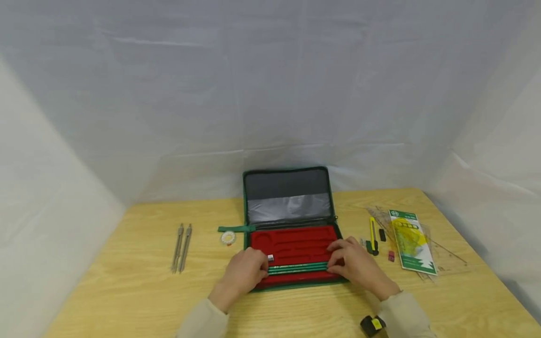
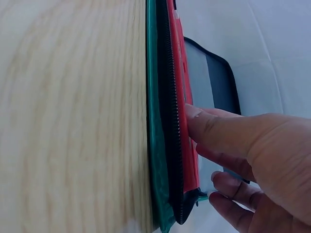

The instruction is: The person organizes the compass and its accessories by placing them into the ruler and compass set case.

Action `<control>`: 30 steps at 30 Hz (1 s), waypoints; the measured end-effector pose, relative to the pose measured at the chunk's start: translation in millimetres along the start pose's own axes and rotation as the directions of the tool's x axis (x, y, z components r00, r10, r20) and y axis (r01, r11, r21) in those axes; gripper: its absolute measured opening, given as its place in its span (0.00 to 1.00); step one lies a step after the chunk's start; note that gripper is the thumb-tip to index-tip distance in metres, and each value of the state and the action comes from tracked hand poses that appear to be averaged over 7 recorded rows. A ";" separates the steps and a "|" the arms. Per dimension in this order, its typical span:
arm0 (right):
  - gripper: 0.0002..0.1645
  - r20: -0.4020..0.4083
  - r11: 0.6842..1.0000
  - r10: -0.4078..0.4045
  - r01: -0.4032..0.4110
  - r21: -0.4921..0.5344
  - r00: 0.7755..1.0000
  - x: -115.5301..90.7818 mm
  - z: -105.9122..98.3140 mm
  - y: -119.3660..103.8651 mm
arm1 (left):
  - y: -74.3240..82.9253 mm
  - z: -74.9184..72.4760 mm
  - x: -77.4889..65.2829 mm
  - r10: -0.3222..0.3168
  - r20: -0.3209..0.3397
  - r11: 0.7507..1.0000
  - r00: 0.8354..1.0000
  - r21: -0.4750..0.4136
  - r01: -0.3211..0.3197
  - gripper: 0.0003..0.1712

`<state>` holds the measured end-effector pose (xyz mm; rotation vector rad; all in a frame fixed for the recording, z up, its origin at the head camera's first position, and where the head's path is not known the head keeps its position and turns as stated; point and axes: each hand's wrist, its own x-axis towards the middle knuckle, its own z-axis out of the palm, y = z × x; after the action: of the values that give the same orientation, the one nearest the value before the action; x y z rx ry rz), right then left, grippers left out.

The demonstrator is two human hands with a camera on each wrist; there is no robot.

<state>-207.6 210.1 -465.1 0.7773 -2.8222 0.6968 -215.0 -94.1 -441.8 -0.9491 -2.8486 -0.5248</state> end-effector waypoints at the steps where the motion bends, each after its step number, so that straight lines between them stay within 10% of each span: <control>1: 0.10 0.002 1.000 0.004 -0.004 0.004 1.000 0.5 0.2 -0.2 | -0.1 0.0 -0.4 -0.001 -0.003 1.000 1.000 0.004 0.001 0.12; 13: 0.03 -0.026 0.997 0.060 -0.059 0.044 0.998 2.3 3.4 -0.6 | -5.9 -6.5 -7.6 -0.062 -0.106 0.994 0.992 0.087 0.071 0.06; 19: 0.17 -0.064 0.995 0.097 -0.095 0.032 0.993 7.8 3.6 -6.1 | -17.3 -8.8 -12.9 -0.105 -0.210 0.978 0.972 0.157 0.140 0.18; 30: 0.31 0.029 0.991 0.112 -0.114 0.070 0.993 17.0 4.5 -13.5 | -47.0 -17.6 -32.5 -0.304 -0.174 0.934 0.937 0.140 0.329 0.29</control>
<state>-215.2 190.1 -459.6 0.6451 -2.8971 0.8148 -217.3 -153.8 -445.3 -0.4031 -2.8632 -0.3552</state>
